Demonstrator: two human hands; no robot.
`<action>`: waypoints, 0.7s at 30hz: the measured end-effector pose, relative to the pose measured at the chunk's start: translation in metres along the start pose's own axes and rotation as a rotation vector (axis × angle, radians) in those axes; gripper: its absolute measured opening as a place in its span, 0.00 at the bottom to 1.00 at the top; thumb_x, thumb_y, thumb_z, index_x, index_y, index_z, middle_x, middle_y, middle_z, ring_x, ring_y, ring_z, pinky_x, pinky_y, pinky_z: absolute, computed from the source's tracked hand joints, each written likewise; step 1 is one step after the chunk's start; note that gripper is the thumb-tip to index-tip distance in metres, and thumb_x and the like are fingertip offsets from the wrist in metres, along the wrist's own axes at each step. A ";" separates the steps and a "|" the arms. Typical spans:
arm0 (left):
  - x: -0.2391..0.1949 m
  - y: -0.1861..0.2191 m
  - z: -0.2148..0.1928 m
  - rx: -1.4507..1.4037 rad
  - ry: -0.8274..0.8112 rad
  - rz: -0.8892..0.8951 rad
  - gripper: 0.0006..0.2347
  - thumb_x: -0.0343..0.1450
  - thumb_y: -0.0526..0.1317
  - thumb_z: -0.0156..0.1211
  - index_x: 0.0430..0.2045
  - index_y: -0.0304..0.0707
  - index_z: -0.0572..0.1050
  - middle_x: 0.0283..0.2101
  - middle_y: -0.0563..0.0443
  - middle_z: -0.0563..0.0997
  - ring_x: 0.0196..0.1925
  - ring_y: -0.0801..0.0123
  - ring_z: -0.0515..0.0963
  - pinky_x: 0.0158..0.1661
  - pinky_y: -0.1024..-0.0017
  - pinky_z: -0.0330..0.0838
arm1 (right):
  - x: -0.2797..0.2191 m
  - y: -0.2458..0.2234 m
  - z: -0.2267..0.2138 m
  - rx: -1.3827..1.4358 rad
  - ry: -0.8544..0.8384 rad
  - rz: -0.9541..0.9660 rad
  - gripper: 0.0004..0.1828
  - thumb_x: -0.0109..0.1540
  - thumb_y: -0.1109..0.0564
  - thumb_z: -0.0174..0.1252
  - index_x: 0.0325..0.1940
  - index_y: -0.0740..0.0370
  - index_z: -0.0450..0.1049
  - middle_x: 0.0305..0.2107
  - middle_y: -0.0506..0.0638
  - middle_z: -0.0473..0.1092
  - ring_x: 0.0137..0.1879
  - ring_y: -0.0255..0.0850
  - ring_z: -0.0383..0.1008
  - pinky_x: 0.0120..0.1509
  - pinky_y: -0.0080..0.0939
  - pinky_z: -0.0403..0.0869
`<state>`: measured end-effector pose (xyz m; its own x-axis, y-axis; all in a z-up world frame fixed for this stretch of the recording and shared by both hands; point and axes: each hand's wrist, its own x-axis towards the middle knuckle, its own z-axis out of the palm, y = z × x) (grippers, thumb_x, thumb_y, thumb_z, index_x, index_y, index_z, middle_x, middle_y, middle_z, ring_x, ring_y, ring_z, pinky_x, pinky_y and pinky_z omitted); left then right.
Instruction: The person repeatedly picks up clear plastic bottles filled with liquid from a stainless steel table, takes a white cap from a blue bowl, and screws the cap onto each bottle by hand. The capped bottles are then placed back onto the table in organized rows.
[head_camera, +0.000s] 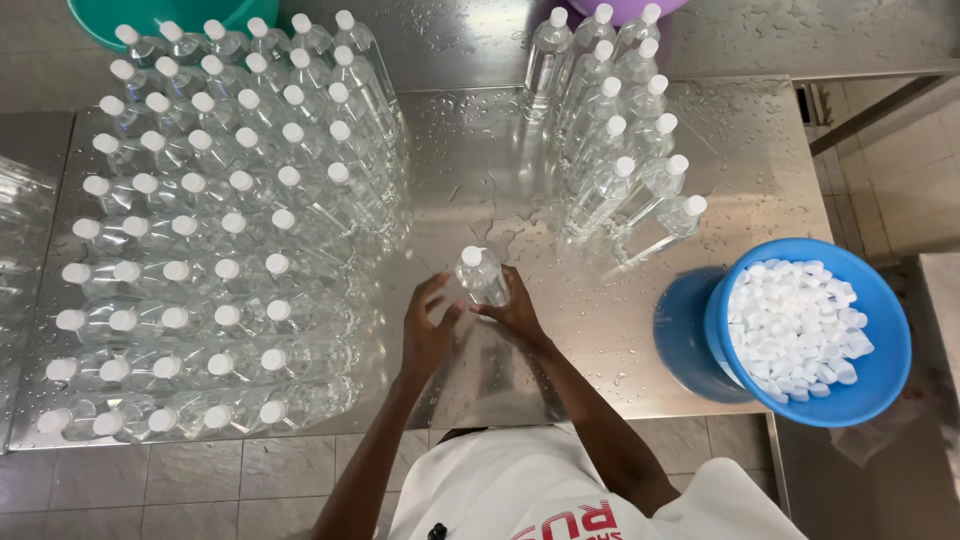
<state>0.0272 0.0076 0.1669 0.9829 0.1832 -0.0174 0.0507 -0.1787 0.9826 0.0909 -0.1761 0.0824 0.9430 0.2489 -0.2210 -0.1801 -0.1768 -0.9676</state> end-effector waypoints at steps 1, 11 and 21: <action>0.006 0.001 0.004 -0.003 -0.007 -0.002 0.25 0.78 0.50 0.65 0.66 0.32 0.71 0.66 0.34 0.76 0.73 0.40 0.73 0.70 0.48 0.72 | -0.005 0.000 0.004 -0.002 0.006 0.004 0.57 0.49 0.42 0.87 0.73 0.61 0.64 0.59 0.62 0.71 0.70 0.55 0.71 0.76 0.59 0.69; 0.023 -0.008 0.063 0.133 0.065 0.196 0.17 0.69 0.48 0.78 0.48 0.47 0.79 0.50 0.53 0.79 0.59 0.57 0.83 0.62 0.52 0.77 | -0.017 0.007 0.004 0.006 0.056 0.061 0.47 0.56 0.53 0.81 0.73 0.60 0.63 0.59 0.62 0.71 0.70 0.54 0.71 0.73 0.58 0.71; 0.029 -0.002 0.037 -0.078 -0.325 0.240 0.36 0.74 0.55 0.68 0.75 0.34 0.62 0.73 0.25 0.68 0.81 0.28 0.56 0.77 0.31 0.46 | -0.022 0.005 0.002 0.010 0.073 0.030 0.44 0.56 0.58 0.78 0.73 0.65 0.64 0.57 0.66 0.72 0.67 0.59 0.73 0.71 0.64 0.73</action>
<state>0.0618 -0.0228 0.1576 0.9705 -0.1722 0.1686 -0.1880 -0.1031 0.9767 0.0688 -0.1810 0.0819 0.9549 0.1732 -0.2411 -0.2114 -0.1732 -0.9619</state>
